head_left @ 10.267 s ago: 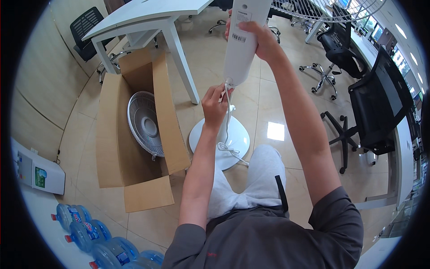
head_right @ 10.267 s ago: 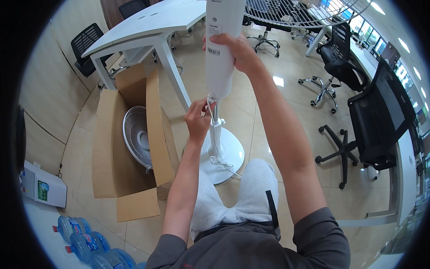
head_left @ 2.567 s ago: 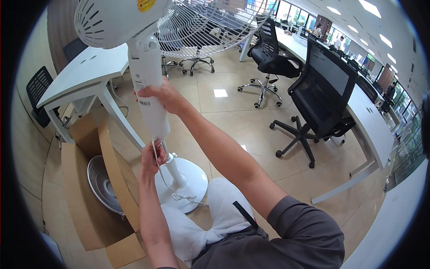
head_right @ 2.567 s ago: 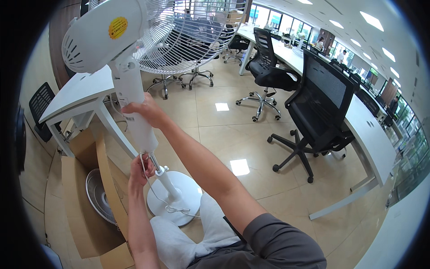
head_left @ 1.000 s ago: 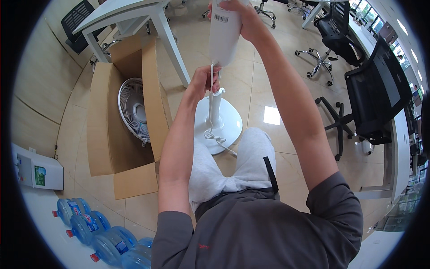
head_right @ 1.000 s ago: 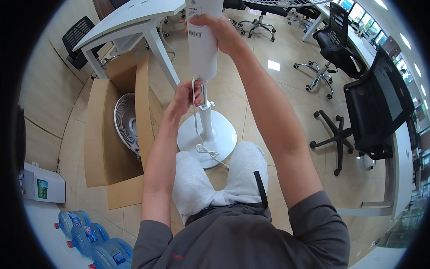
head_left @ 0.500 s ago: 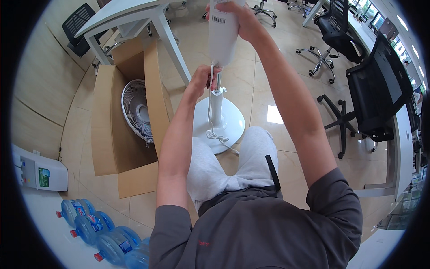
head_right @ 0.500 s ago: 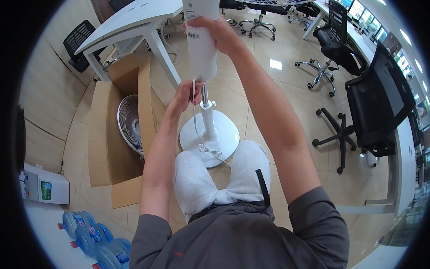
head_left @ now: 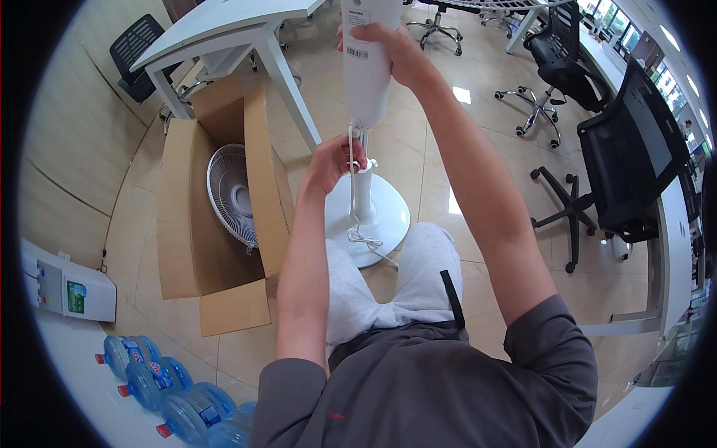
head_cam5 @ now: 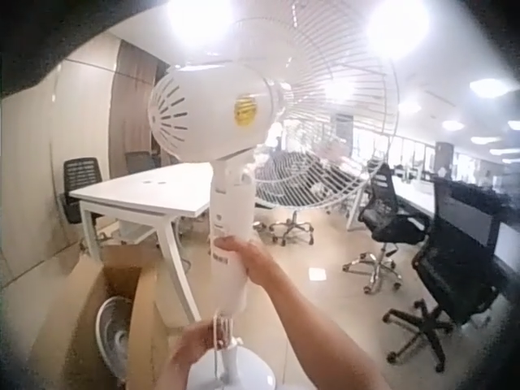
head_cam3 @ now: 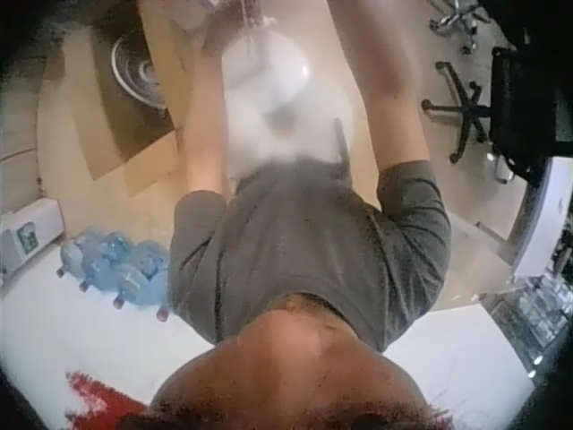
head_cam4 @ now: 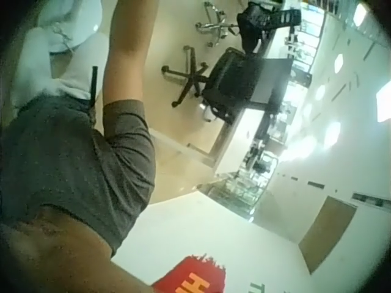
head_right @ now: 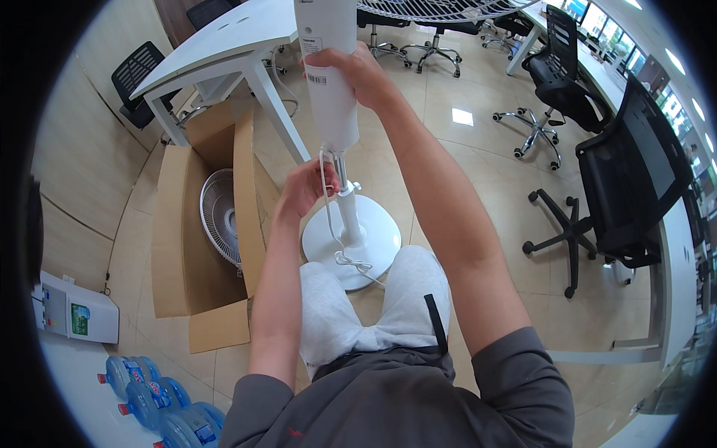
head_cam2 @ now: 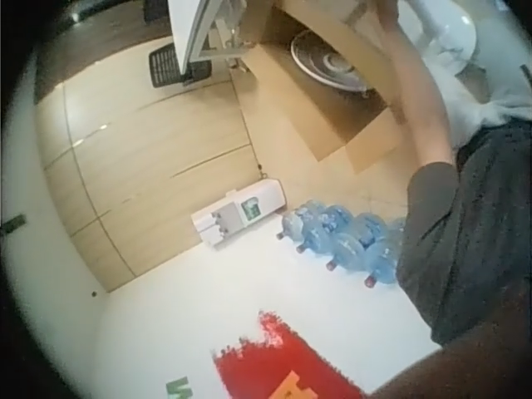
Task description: The recorder is disassembling and reassembling parts of a white electric fan using a screwdriver on a long office table.
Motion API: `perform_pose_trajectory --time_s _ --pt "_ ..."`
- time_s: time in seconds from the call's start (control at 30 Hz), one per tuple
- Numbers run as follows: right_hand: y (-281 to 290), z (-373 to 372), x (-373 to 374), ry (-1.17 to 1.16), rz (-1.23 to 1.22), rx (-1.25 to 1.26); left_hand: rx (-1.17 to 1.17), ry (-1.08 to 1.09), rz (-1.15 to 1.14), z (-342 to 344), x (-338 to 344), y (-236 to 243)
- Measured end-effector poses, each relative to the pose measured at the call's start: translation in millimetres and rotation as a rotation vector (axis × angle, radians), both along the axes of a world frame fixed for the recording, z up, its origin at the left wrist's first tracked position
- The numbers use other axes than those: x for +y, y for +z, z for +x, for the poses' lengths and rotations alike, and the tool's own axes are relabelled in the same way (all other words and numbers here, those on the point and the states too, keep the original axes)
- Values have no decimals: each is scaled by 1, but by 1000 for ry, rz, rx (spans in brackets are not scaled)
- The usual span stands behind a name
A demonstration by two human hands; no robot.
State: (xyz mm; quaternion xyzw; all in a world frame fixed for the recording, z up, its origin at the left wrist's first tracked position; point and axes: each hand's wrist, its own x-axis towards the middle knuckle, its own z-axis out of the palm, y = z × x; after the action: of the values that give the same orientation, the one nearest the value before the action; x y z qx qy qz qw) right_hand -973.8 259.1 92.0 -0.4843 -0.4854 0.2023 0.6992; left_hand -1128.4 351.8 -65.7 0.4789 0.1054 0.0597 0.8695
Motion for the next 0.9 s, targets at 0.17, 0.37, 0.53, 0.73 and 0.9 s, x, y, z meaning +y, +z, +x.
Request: perform_pose_trajectory --time_s 0.17,0.37,0.53,0.73,0.9 --pt "-2 9 5 -11 39 17 -57 866 534 -18 -65 -30" --pt "-1 5 8 21 9 -13 -18 868 547 27 -100 -37" --pt "-4 11 5 32 9 -32 47 1155 501 61 -94 -34" --pt "-4 16 1 23 -3 -26 -220 1220 440 101 -87 -55" --pt "-13 3 11 -4 77 84 -56 1358 578 92 -88 -51"
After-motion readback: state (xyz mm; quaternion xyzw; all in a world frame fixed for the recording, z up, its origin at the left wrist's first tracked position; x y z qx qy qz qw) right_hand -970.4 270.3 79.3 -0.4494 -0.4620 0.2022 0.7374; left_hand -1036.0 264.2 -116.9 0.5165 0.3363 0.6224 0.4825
